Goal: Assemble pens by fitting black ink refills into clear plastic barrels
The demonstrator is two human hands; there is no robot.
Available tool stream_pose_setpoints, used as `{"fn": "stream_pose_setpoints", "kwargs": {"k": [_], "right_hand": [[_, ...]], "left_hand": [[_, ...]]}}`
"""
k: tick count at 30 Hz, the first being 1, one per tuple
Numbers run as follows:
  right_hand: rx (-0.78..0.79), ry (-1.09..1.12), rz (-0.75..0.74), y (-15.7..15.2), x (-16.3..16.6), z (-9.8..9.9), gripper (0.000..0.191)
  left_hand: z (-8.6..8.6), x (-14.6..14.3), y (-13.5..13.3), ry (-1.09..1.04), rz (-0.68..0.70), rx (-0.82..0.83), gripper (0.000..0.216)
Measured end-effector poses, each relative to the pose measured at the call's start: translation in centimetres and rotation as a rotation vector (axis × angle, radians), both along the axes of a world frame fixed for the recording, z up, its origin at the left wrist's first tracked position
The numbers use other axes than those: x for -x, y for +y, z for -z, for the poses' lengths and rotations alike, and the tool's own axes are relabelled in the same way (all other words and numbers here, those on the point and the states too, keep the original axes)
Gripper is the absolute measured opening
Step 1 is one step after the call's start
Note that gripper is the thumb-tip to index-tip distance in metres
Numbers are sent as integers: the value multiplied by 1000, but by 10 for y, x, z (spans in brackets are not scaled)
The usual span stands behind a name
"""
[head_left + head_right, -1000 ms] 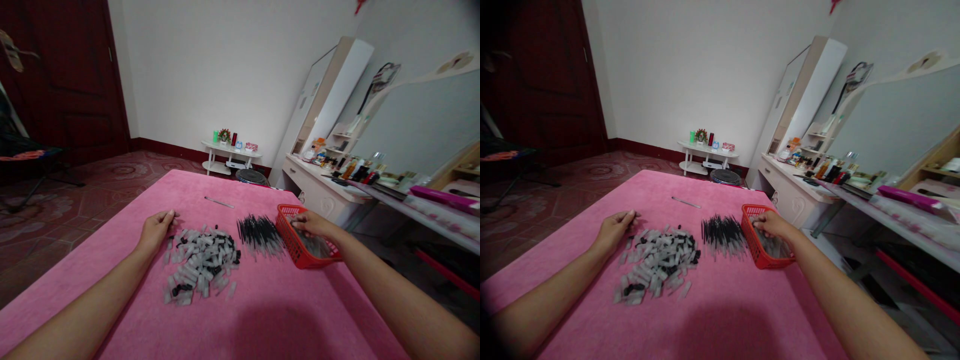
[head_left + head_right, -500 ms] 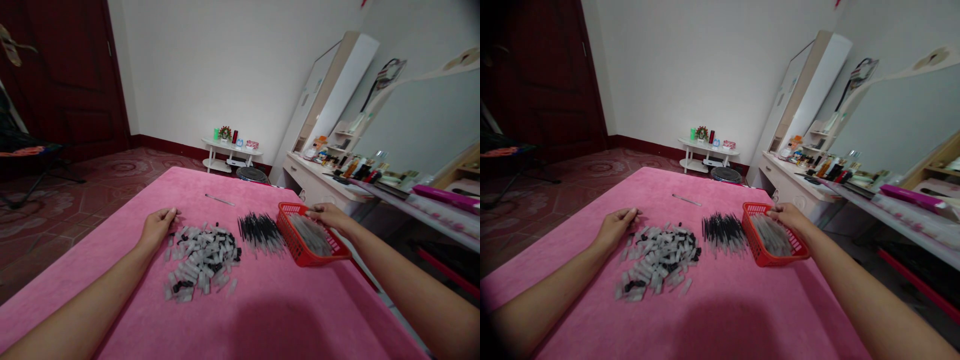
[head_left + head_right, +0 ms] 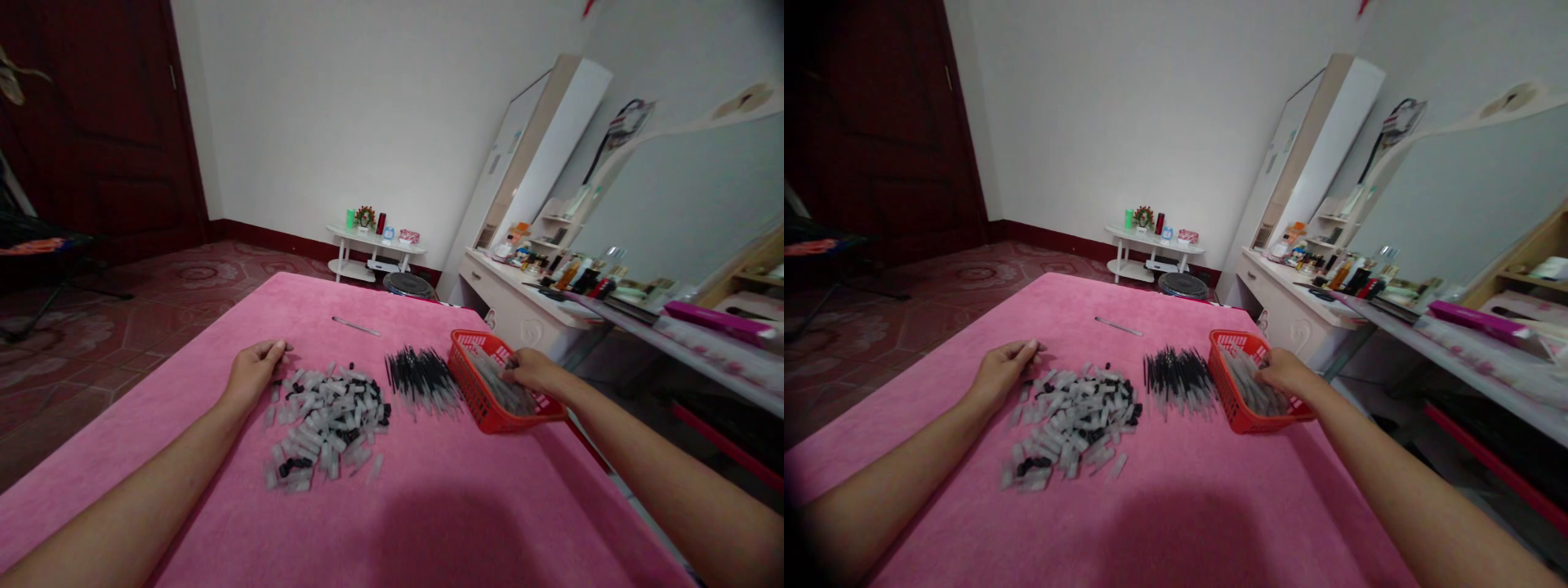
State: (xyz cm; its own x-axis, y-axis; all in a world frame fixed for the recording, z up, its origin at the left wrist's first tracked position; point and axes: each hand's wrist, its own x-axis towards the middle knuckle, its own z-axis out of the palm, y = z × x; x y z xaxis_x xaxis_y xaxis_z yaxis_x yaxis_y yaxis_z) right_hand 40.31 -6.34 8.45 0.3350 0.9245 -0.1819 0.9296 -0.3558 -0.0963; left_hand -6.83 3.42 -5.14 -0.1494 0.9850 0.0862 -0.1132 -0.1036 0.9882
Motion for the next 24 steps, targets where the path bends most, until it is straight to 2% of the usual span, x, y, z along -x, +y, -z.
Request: {"fn": "stream_pose_setpoints", "kwargs": {"k": [3,5,9,12,16,18,20,21,22,24], "right_hand": [[27,4,42,-2,0,-3,19],[39,-25,4,-1,-3,-5,22],[-89,-120,-119,4,-6,-6,28],[-131,-87,-210,6,-2,2,21],[-48,-94,-254,11,9,1,10],[-78,-146,-253,20,22,-9,11],[-193,-189,-262,32,44,-18,16],[-239,-165,-318,39,58,-19,17],[-271,-115,-389,47,74,-18,18],[-214,-55,-491,63,108,-5,19]], "left_hand": [[3,1,2,30,14,-9,46],[4,1,3,32,16,-9,47],[3,0,2,15,23,-8,45],[2,0,2,27,17,-3,44],[4,1,2,51,10,13,46],[4,1,3,55,8,20,47],[3,0,3,60,2,25,48],[2,-1,3,59,0,28,48],[1,-1,2,54,0,33,48],[-1,-2,0,38,4,39,48]]}}
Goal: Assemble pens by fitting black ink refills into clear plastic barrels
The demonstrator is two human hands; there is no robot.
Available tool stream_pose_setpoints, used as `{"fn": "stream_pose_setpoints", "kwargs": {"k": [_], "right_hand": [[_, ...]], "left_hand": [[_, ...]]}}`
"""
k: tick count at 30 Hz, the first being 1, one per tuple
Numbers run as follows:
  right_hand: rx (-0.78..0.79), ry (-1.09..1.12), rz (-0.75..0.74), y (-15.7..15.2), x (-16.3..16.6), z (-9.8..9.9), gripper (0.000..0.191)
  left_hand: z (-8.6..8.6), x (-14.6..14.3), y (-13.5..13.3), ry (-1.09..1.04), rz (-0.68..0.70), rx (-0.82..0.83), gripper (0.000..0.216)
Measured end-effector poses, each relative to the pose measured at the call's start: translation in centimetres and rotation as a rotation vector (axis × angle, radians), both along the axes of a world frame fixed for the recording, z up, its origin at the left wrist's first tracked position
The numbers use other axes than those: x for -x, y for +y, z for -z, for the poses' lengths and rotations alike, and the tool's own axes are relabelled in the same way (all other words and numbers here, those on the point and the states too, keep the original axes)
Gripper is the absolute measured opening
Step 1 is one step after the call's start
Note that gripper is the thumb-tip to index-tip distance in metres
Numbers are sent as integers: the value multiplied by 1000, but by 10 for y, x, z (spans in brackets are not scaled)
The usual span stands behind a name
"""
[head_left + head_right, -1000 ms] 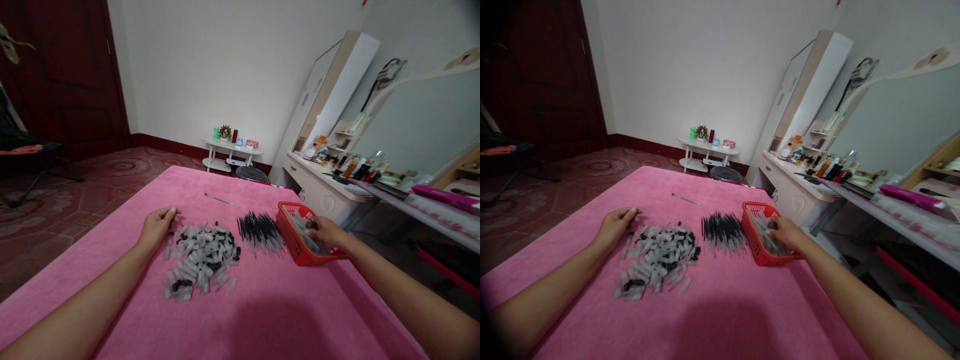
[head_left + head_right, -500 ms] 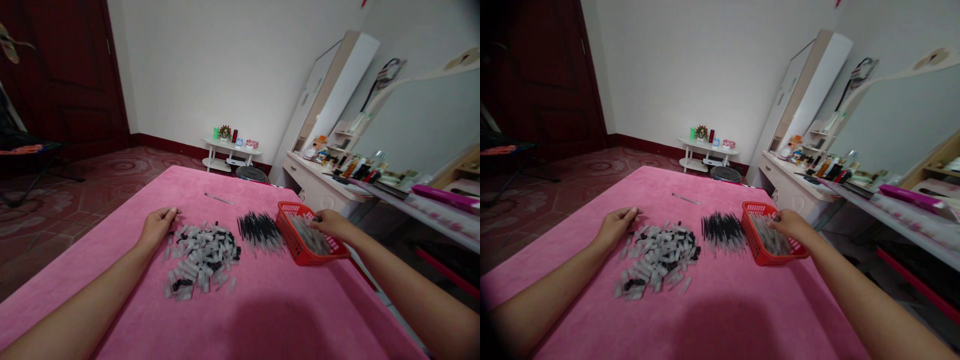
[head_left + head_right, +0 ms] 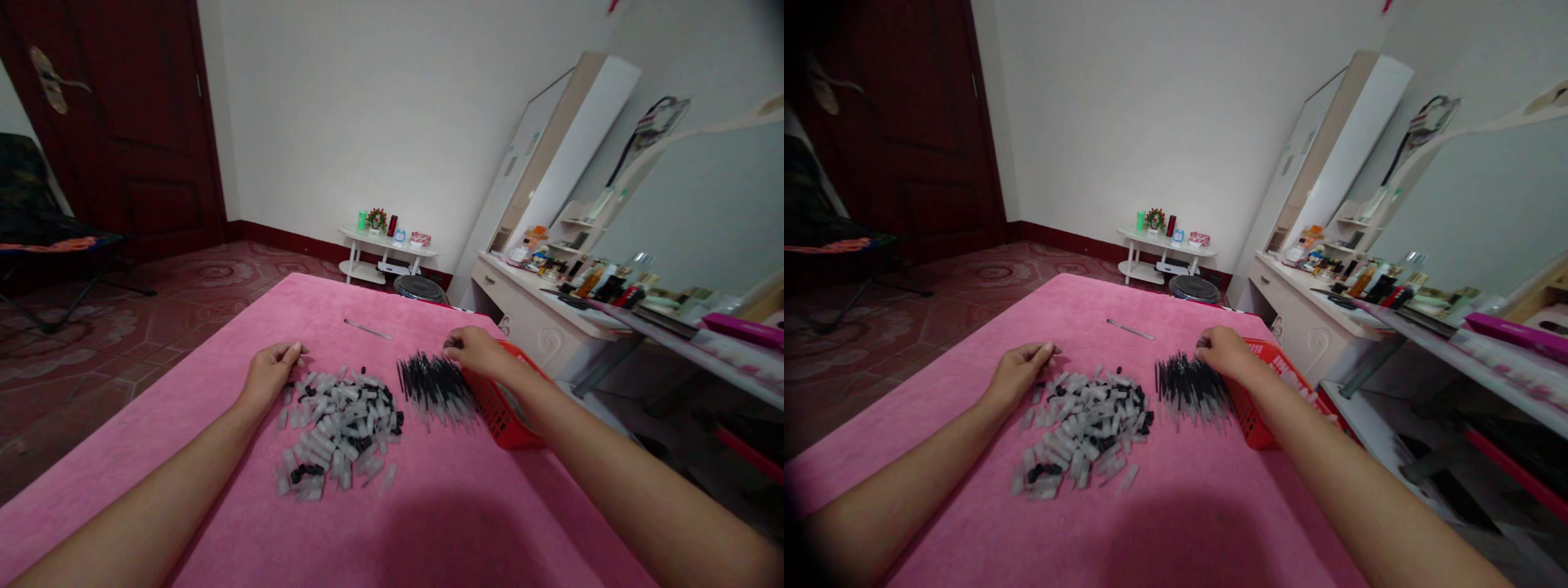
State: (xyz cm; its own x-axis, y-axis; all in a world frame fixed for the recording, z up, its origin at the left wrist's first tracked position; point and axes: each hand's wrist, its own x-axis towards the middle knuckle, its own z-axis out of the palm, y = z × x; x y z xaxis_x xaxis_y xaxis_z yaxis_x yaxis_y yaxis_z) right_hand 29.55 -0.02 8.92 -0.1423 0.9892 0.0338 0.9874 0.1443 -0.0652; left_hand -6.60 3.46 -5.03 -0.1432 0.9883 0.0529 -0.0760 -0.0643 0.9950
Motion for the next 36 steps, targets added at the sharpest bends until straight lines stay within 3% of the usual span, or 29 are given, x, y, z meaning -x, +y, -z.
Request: {"fn": "stream_pose_setpoints", "kwargs": {"k": [4,7,10,16,21,26,27,29,32,36], "right_hand": [[46,-89,-70,33,59,43,35],[7,-123,-37,58,86,69,45],[-47,-146,43,81,101,84,43],[-134,-109,128,101,112,95,31],[-176,44,160,88,118,82,24],[-81,446,119,46,134,70,20],[-37,579,102,34,139,70,21],[101,1047,74,10,148,71,20],[276,1458,65,-20,158,74,29],[418,1602,69,-40,165,74,39]], "left_hand": [[-2,-1,-1,4,19,-8,48],[-2,0,1,32,32,-26,45],[0,0,5,69,33,-41,41],[6,2,9,156,40,-84,39],[7,3,9,167,43,-83,39],[-5,1,1,195,8,-154,36],[-9,-2,-3,203,-4,-182,36],[-20,-9,-11,176,-5,-232,35],[-38,-25,-26,-32,128,-232,43],[-50,-41,-41,-337,412,-121,48]]}}
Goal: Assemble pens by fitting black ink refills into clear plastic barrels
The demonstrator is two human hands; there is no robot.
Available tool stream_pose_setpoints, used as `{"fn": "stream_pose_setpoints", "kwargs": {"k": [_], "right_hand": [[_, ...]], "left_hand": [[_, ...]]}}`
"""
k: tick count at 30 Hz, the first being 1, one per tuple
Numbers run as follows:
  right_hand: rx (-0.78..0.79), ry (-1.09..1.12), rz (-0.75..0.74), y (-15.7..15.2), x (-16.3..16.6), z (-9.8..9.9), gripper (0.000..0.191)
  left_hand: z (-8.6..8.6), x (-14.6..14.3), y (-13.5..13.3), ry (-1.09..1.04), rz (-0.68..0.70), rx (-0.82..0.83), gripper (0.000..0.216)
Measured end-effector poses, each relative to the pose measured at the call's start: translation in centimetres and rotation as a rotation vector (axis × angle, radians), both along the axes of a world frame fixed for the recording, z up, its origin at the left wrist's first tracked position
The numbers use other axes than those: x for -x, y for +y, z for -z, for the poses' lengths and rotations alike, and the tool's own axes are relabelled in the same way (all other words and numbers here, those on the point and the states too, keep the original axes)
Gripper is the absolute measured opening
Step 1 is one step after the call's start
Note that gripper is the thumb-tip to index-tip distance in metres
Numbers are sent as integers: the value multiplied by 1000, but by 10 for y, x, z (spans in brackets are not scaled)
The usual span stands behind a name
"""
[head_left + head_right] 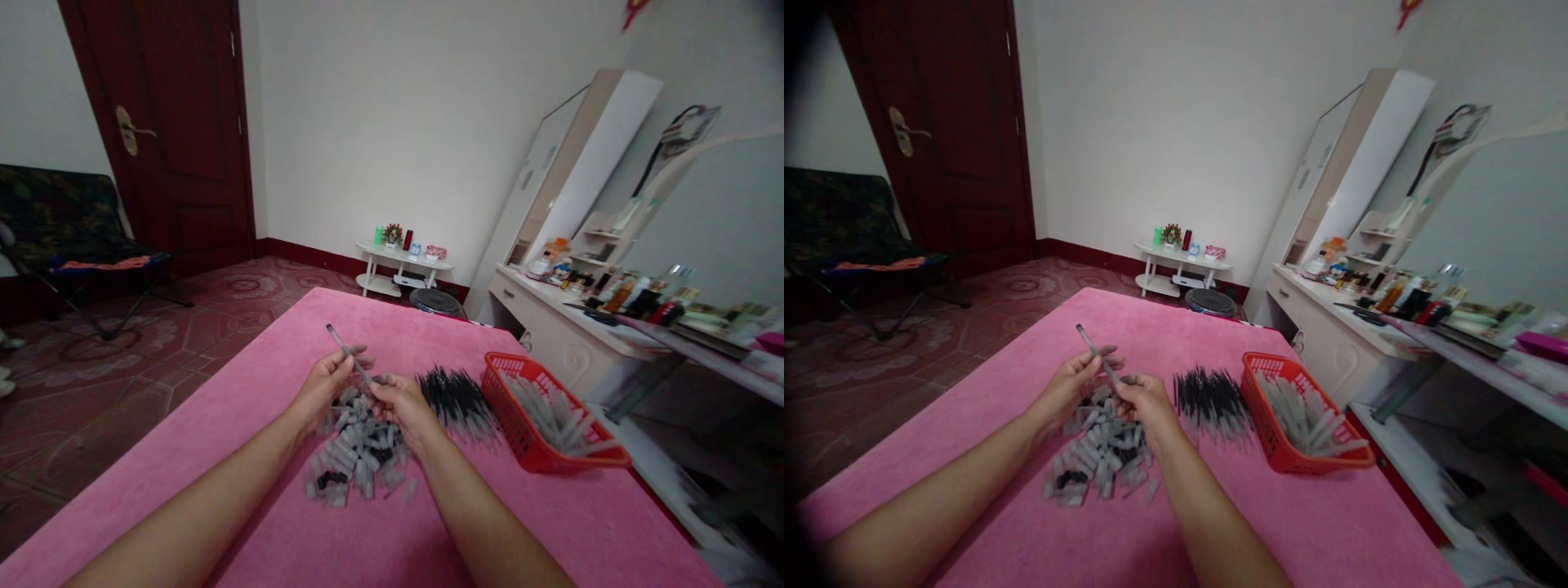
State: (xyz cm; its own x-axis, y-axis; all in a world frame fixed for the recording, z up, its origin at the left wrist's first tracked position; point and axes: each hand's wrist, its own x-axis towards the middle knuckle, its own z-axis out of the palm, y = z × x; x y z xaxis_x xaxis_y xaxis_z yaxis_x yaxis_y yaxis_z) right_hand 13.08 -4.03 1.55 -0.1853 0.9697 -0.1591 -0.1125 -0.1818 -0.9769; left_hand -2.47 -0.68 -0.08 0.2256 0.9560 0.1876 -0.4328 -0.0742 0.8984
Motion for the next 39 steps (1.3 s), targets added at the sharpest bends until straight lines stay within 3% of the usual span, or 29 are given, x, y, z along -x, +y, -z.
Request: {"fn": "stream_pose_setpoints", "kwargs": {"k": [4,8,12,17,20,23,26,29,32,34,36,39], "right_hand": [[95,129,-133,-8,-2,0,44],[56,67,-194,-8,-4,1,47],[-169,-229,-72,-4,-3,1,38],[-495,-848,74,-8,2,-7,21],[-635,-1150,114,-16,6,-14,27],[-672,-1254,123,-21,9,-15,32],[-636,-1107,191,-20,11,-11,28],[-426,-642,167,-17,9,-8,31],[-60,-115,-114,-16,7,-10,43],[88,86,-290,-17,5,-12,44],[108,84,-341,-18,4,-13,40],[-80,-322,-207,-20,6,-10,32]], "left_hand": [[1,-6,-6,-123,136,109,32],[-1,-10,-10,-135,91,162,30],[-4,-14,-11,-83,-33,232,34],[5,-17,-8,-110,-125,308,25],[10,-19,-6,-167,-177,384,16],[12,-19,-5,-213,-184,399,13],[10,-18,-5,-227,-147,356,17],[5,-15,-7,-213,-68,239,26],[1,-14,-10,-188,26,184,33],[-1,-15,-13,-162,64,193,33],[-2,-18,-16,-139,61,210,33],[-3,-20,-16,-114,21,265,29]]}}
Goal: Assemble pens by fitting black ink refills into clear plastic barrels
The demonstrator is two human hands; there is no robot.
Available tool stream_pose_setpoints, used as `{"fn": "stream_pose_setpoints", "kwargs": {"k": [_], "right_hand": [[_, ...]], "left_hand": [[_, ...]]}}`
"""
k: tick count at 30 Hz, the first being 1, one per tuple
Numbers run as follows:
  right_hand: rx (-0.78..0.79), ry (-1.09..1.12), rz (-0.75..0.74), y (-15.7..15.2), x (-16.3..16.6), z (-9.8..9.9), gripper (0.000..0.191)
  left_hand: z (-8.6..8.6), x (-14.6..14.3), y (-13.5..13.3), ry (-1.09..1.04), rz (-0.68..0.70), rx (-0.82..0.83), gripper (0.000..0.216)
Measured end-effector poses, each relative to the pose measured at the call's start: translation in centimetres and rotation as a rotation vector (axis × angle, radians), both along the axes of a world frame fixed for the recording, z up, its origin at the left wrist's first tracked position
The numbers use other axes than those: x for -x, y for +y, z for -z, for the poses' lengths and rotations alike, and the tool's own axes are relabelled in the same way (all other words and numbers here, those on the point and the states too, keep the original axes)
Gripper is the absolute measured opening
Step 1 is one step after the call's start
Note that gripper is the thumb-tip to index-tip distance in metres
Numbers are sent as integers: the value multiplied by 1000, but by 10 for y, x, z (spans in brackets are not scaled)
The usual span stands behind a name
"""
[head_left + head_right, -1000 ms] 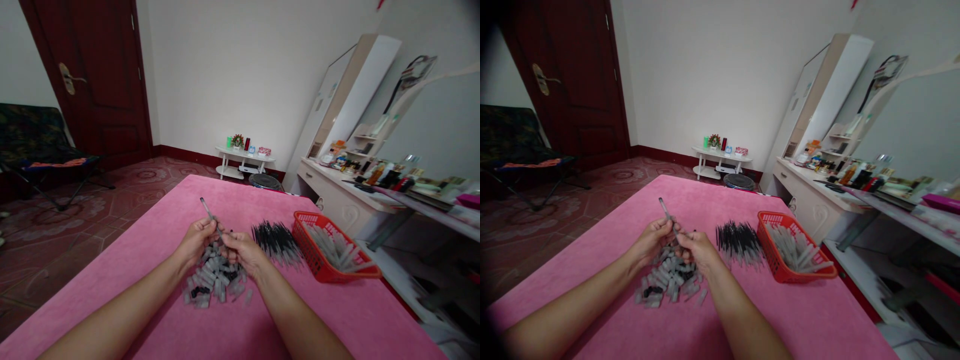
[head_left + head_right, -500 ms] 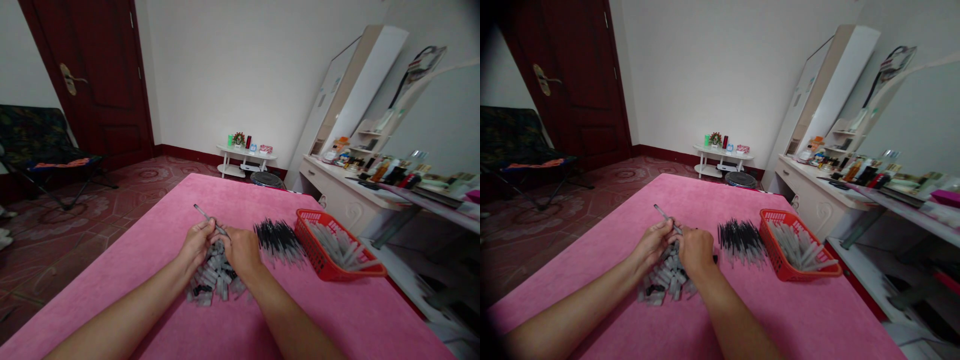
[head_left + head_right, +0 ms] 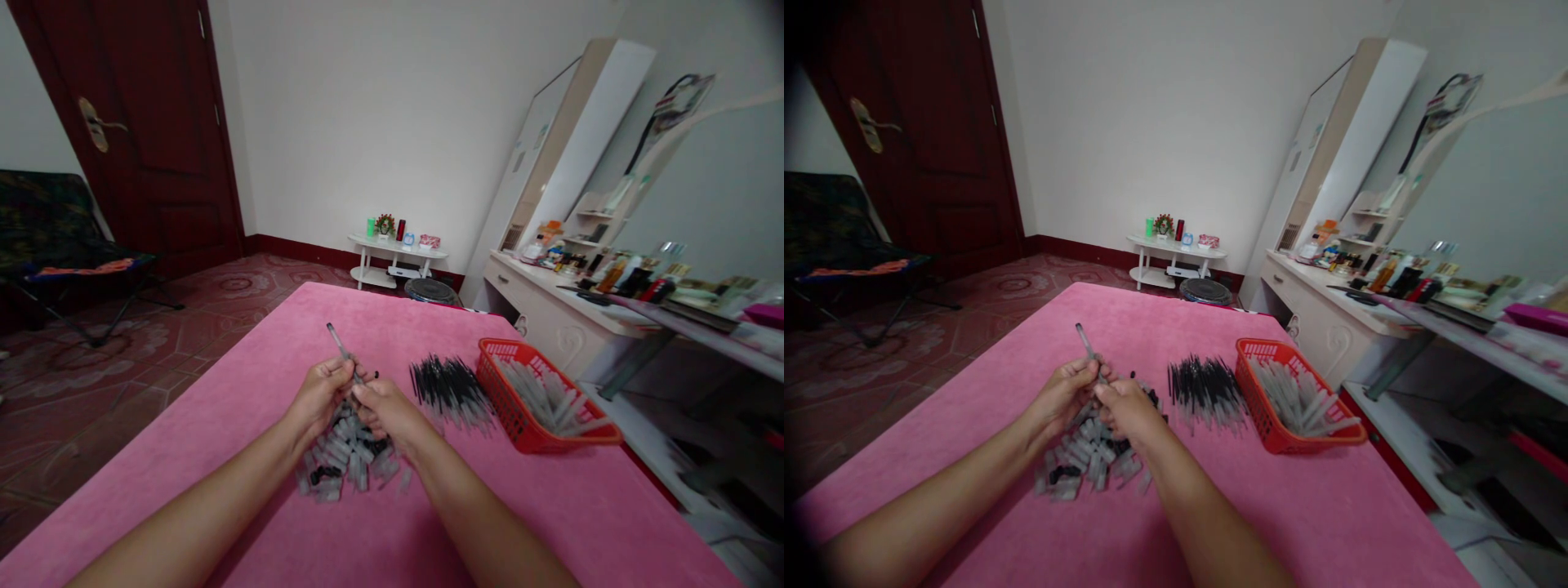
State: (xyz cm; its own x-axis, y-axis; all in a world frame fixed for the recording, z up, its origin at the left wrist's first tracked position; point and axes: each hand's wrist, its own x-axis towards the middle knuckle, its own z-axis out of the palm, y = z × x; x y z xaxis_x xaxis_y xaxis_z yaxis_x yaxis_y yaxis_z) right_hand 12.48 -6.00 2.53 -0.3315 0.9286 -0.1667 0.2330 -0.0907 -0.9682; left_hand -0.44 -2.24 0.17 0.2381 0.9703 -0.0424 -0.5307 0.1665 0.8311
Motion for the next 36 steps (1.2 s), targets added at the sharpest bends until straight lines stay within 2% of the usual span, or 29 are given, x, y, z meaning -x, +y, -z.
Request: {"fn": "stream_pose_setpoints", "kwargs": {"k": [2,4,6,9,13,17,19,22,27,36], "right_hand": [[-306,-401,101,-2,2,3,26],[-541,-772,144,-6,4,4,20],[-628,-1000,162,-8,4,2,23],[-622,-1110,237,-7,0,0,29],[-655,-1046,292,-1,-10,0,26],[-722,-801,289,8,-20,3,21],[-703,-658,318,13,-24,5,21],[-612,-462,384,22,-32,7,33],[-536,-383,417,27,-41,11,46],[-585,-453,363,25,-44,12,34]], "left_hand": [[1,3,5,16,-66,73,24],[2,11,12,35,-182,147,18],[3,20,19,60,-286,163,16],[7,27,25,178,-285,24,25],[14,24,24,497,-282,-282,29],[19,25,21,835,-362,-552,26],[19,29,18,1067,-381,-718,24],[18,33,14,1374,-372,-885,23],[18,31,11,1606,-357,-1027,25],[19,33,11,1728,-348,-1088,23]]}}
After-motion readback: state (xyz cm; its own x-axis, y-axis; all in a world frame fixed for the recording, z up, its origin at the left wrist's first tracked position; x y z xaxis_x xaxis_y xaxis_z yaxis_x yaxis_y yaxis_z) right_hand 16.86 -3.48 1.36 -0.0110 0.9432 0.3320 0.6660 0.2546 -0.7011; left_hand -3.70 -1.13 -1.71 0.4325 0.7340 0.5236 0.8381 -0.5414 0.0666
